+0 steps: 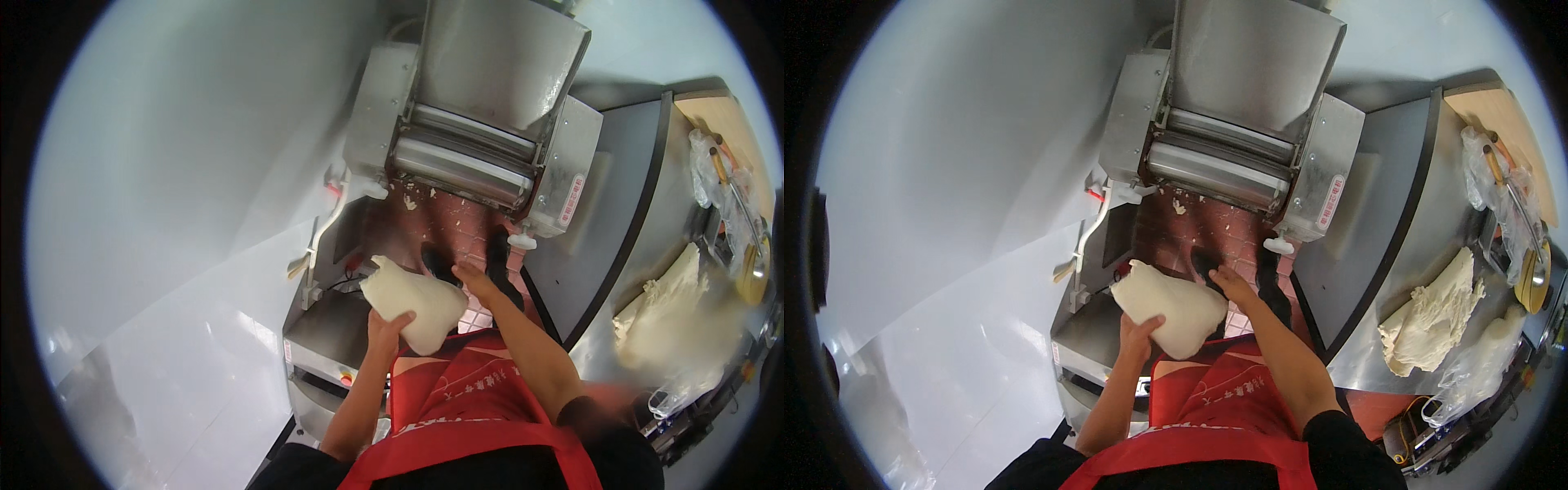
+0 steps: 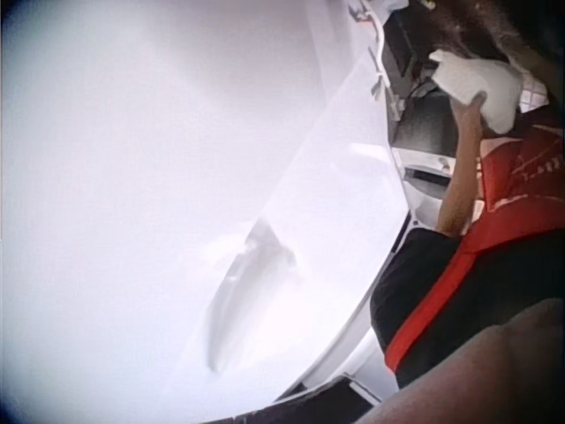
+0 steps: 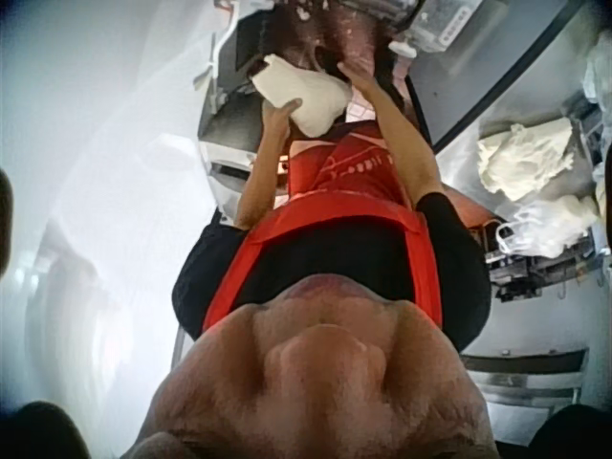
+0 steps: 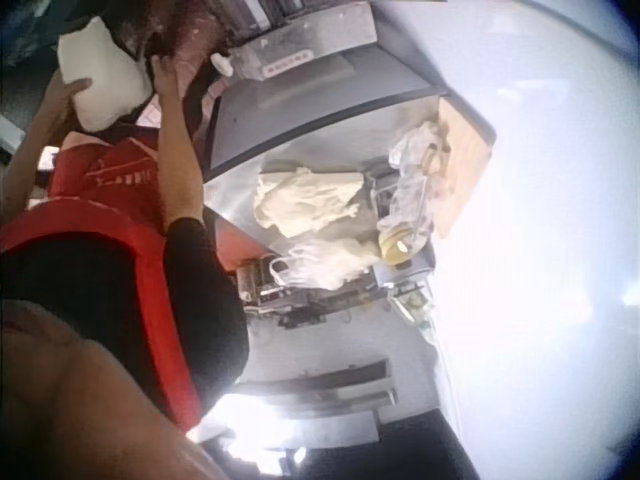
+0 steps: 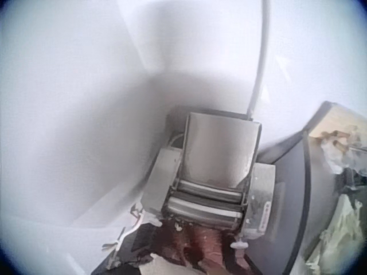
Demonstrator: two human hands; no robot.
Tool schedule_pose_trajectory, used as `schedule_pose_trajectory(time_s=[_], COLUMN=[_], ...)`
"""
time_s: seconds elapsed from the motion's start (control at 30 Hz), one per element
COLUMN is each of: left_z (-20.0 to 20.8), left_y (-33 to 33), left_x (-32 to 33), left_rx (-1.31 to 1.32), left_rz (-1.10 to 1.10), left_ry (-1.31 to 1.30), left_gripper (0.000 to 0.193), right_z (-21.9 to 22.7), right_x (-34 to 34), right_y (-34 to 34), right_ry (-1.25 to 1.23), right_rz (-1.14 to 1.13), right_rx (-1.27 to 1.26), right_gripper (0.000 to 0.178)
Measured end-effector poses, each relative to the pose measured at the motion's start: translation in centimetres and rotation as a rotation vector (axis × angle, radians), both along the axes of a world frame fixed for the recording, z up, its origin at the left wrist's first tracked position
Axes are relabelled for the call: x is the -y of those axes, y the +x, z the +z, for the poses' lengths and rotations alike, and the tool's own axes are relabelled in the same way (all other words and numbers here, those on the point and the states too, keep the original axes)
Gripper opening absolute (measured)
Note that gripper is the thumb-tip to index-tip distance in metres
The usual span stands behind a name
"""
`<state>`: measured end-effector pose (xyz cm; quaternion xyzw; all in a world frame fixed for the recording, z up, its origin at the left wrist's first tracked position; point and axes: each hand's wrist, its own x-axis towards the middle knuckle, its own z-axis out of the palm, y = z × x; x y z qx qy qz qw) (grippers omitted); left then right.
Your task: The person cleans the floor, then retrieves dough from a mixer and kneads it on a stainless steel table. They feed the dough through a roller machine to flatten it, then continue kneading and rolling the dough.
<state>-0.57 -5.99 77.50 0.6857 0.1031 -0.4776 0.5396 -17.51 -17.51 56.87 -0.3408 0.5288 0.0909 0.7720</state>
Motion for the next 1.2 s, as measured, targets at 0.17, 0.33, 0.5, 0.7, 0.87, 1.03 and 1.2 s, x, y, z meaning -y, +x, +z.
schedule_pose_trajectory(time_s=[0.17,0.33,0.5,0.7,0.87,1.03,1.2], left_z=[4.8,3.8,-0.1,-3.9,-4.6,-4.6,-4.3], left_y=[-0.4,0.2,-0.6,-3.3,-4.5,-3.3,-2.2], left_x=[-1.4,-1.7,-0.7,4.6,7.9,10.1,9.1], left_rx=[-0.111,-0.010,-0.057,-0.597,-0.615,-0.446,-0.284], left_rz=[0.010,-0.125,0.202,0.576,0.270,0.187,0.098], left_ry=[-0.101,0.048,-0.067,-0.539,-0.809,-0.644,-0.504], left_gripper=[0.061,0.056,0.048,0.036,0.041,0.040,0.039], right_z=[2.3,10.7,23.7,39.7,45.4,44.3,37.7], right_x=[-2.0,2.8,9.2,11.6,10.2,11.1,14.6], right_y=[-1.0,-3.1,-0.7,3.2,4.3,4.1,4.3], right_ry=[0.689,0.194,-0.547,-1.218,-1.384,-1.086,-0.723], right_rz=[-0.150,-0.254,0.243,0.833,0.859,0.658,0.502], right_rx=[0.059,0.220,0.228,0.451,0.642,0.421,0.150], right_gripper=[0.055,0.040,0.032,0.023,0.027,0.025,0.036])
